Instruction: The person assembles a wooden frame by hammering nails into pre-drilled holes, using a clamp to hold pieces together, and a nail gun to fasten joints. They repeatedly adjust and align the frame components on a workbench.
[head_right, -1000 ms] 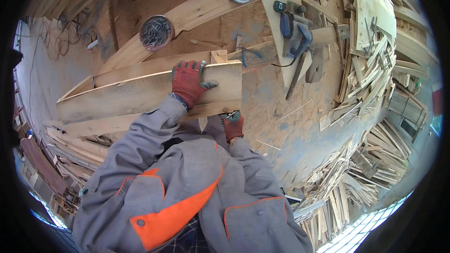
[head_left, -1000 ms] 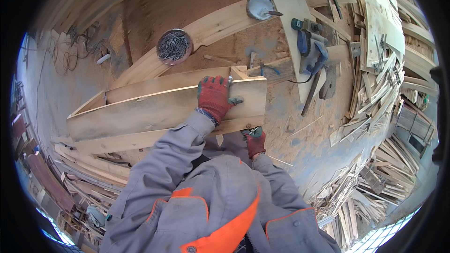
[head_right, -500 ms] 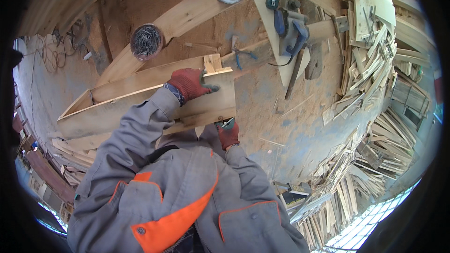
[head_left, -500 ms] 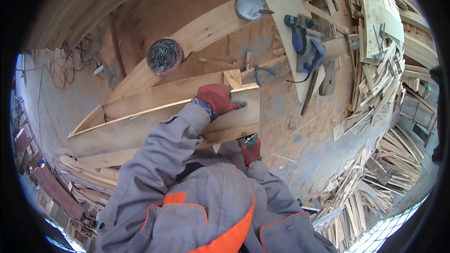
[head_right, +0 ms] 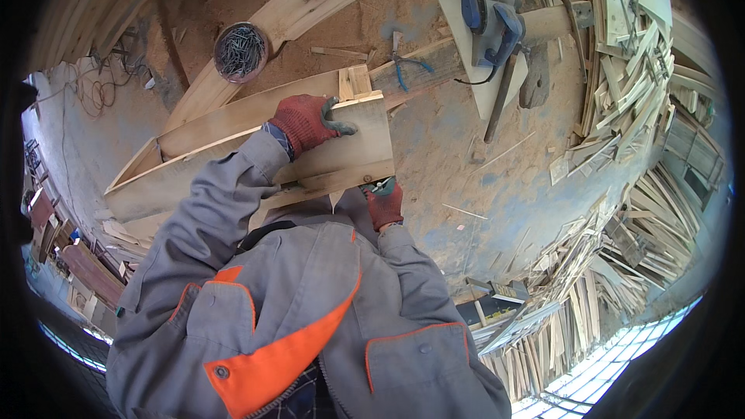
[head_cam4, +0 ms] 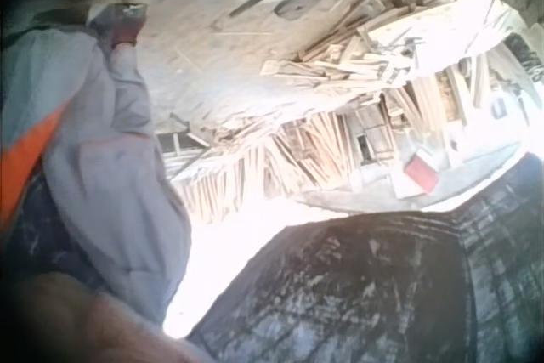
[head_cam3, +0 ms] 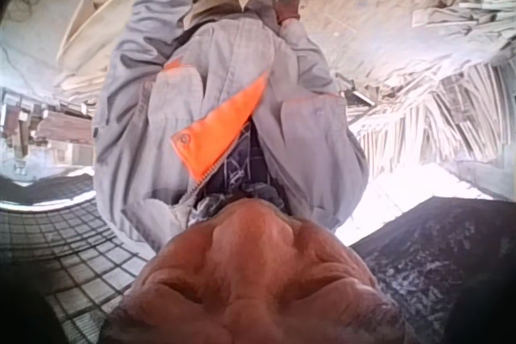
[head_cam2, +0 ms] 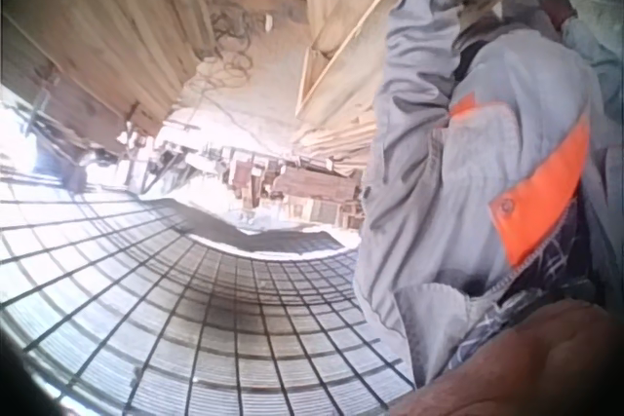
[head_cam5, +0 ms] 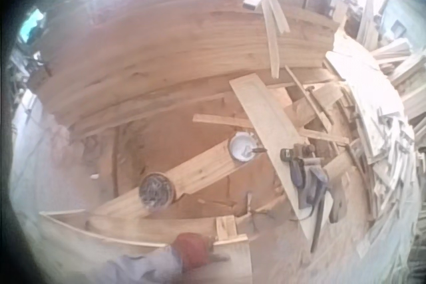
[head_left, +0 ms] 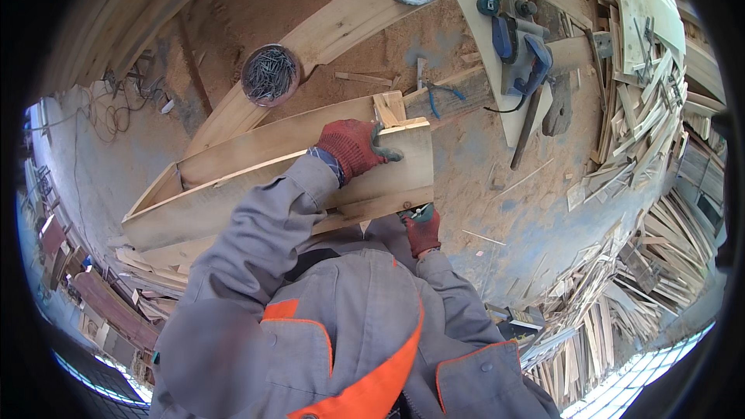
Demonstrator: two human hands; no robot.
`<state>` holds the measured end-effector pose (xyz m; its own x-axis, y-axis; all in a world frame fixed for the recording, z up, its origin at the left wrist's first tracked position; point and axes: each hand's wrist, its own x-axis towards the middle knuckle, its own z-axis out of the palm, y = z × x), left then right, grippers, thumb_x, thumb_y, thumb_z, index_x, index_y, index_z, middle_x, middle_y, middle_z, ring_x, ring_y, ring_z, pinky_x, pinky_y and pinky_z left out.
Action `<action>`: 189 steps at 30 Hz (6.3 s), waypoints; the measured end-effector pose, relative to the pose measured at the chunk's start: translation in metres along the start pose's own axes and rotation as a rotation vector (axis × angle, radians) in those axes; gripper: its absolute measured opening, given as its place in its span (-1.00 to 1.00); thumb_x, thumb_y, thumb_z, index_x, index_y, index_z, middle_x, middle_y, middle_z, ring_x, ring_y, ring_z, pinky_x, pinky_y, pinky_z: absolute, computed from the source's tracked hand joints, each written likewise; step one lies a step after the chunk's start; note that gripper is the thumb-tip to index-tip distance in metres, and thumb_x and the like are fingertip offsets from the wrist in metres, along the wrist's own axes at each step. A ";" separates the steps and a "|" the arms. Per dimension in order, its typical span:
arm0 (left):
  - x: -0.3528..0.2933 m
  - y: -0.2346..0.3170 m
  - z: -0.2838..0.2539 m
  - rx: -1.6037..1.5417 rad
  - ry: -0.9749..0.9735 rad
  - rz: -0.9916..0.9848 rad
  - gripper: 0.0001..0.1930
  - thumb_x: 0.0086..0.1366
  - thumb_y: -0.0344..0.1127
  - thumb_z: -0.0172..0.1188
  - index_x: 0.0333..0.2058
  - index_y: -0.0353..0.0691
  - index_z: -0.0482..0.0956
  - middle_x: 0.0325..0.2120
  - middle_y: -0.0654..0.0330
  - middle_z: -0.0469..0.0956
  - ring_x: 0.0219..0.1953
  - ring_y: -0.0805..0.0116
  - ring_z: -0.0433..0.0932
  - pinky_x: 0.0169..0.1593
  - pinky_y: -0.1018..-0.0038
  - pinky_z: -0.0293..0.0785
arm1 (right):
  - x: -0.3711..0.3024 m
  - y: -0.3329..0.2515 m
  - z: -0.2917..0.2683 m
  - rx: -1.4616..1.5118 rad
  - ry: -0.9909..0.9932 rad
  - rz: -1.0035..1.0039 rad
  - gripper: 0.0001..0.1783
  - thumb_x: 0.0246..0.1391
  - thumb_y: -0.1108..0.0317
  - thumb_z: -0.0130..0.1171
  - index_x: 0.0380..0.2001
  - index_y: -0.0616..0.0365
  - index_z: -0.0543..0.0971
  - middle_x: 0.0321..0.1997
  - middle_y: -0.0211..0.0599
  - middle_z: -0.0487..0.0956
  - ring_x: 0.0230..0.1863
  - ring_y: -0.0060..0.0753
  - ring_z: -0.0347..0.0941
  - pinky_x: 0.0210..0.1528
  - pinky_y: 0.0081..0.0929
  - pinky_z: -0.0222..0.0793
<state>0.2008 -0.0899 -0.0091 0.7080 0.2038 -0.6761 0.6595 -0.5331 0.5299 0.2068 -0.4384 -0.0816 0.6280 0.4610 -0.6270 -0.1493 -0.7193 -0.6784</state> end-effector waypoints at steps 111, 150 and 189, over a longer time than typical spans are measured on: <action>-0.251 -0.210 0.155 0.221 1.088 -0.716 -0.12 0.34 0.27 0.13 0.53 0.08 0.12 0.54 -0.17 -0.05 0.58 -0.19 -0.14 0.56 -0.20 -0.31 | 0.102 -0.157 -0.045 -0.508 -0.416 -0.234 -0.59 0.21 0.39 0.38 0.09 0.24 0.58 0.07 -0.18 0.72 0.04 -0.25 0.64 0.10 -0.32 0.49; -0.050 0.038 0.044 0.292 0.699 -0.173 -0.14 0.07 0.24 0.51 0.29 -0.02 0.48 0.23 0.06 0.50 0.27 -0.05 0.46 0.33 0.09 0.40 | 0.097 -0.165 -0.062 -0.636 -0.318 -0.420 -0.50 0.05 -0.09 0.45 0.00 -0.11 0.68 -0.10 0.03 0.65 -0.10 0.19 0.65 -0.15 0.02 0.57; -0.026 0.034 0.000 0.174 0.127 -0.175 -0.29 0.22 0.28 0.35 0.31 0.25 0.47 0.11 0.20 0.60 0.18 0.10 0.57 0.22 0.16 0.47 | 0.062 -0.029 -0.036 0.081 -0.258 -0.063 -0.38 0.03 0.52 0.50 0.16 0.21 0.48 0.05 -0.21 0.69 0.04 -0.30 0.65 0.08 -0.29 0.57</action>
<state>0.2051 -0.1132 0.0265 0.6207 0.4007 -0.6739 0.7289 -0.6116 0.3077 0.2771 -0.4079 -0.0874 0.4242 0.6281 -0.6524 -0.1829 -0.6461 -0.7410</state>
